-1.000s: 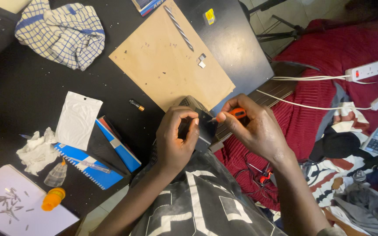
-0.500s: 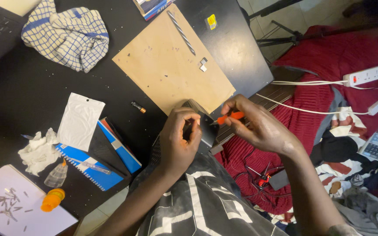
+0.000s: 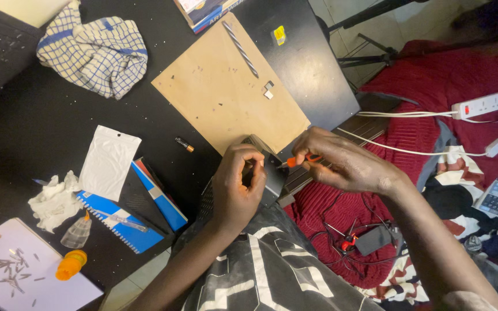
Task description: The person uses a screwdriver to remove and replace screws from the casing of a black electronic device, handling the small screws and a rectangular cover plate by hand.
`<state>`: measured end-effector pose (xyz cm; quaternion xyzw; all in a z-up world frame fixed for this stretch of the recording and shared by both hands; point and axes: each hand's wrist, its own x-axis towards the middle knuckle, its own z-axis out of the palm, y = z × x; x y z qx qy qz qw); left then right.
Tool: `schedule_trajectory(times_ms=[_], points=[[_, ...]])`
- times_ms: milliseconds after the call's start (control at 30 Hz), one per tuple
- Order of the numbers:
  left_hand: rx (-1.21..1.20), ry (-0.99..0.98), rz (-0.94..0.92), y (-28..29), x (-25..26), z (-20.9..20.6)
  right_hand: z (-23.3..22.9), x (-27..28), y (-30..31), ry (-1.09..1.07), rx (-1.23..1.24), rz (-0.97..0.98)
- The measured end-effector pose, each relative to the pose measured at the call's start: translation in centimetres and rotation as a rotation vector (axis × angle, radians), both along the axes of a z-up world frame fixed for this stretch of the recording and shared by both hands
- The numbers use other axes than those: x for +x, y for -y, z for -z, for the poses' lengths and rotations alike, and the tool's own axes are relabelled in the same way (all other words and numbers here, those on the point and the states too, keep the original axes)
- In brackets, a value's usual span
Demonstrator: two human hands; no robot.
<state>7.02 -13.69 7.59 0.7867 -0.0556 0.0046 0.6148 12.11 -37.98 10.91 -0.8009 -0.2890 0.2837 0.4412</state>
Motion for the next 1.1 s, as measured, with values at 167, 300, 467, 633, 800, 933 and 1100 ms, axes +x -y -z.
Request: schedule_trajectory(times_ms=[167,300,467,633,800,933,1100], points=[[-0.009,-0.041,-0.018,0.1,0.0,-0.3,-1.4,0.8,-1.7,-0.133,-0.201,0.139],[-0.026,-0.062,-0.028,0.0,-0.1,-0.5,-2.2,0.2,-3.3,-0.025,-0.622,0.252],[0.025,-0.026,-0.022,0.1,-0.9,-0.7,-2.1,-0.2,-2.9,-0.127,-0.547,0.244],[0.029,-0.006,-0.026,0.2,-0.2,-0.5,-1.7,0.3,-2.5,0.001,-0.270,0.083],[0.030,-0.008,-0.026,0.4,-0.4,-0.1,-1.3,0.1,-1.7,0.004,-0.241,0.013],[0.039,-0.019,-0.047,0.5,-0.5,-0.2,-1.0,0.8,-1.2,0.040,-0.128,-0.056],[0.040,0.020,-0.054,0.6,-0.3,-0.1,-0.8,0.9,-1.0,0.078,-0.107,-0.107]])
